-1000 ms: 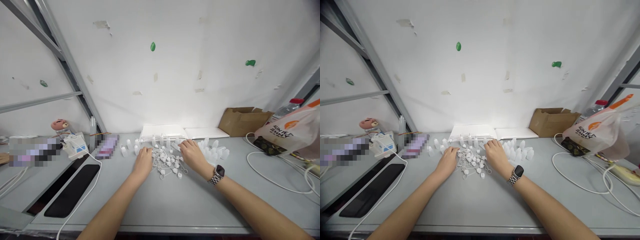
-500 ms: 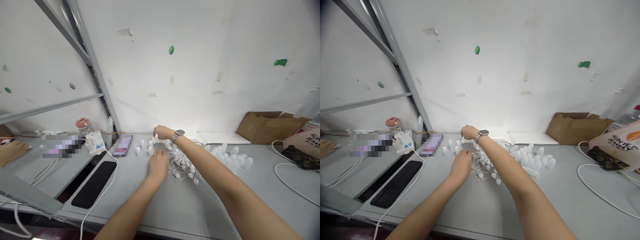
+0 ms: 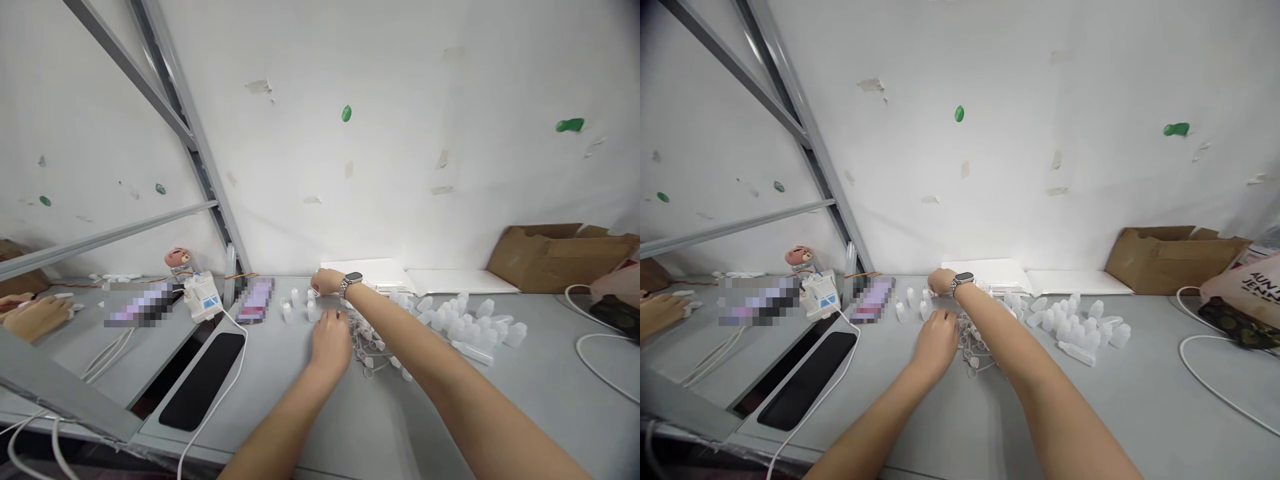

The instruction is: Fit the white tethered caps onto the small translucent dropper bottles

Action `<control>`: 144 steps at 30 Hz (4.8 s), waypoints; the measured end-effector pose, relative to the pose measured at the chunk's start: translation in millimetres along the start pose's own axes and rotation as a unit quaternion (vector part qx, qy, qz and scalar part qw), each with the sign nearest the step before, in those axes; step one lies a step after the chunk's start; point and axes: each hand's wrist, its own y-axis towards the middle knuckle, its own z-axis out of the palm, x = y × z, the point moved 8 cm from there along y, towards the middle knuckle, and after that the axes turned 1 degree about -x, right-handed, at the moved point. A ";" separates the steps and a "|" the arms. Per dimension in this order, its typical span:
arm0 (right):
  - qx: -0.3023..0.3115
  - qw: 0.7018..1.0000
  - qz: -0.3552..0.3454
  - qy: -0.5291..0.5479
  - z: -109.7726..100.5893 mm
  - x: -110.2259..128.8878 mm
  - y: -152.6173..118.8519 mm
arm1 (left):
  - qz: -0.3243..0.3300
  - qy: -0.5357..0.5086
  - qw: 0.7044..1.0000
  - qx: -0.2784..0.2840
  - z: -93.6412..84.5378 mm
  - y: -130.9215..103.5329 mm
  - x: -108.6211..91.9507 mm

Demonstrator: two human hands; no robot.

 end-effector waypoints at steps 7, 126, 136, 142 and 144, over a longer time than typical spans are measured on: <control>-0.088 0.996 0.004 0.035 -13.3 2.5 -1.6 | -0.006 -0.003 1.000 -0.011 -3.1 -0.3 -0.5; -0.320 0.755 0.096 0.564 44.6 -23.3 -230.3 | -0.010 -0.532 0.846 -0.024 -23.0 -5.7 -15.0; -0.284 0.661 0.099 0.688 50.6 -25.8 -224.1 | -0.253 -0.797 0.536 0.116 19.8 -4.2 -0.9; -0.282 0.667 0.085 0.685 46.5 -22.6 -225.6 | -0.204 -0.786 0.577 0.088 14.5 -1.7 -2.0; -0.282 0.665 0.087 0.686 45.9 -22.5 -226.2 | -0.175 -0.783 0.589 0.093 12.3 -0.9 -4.7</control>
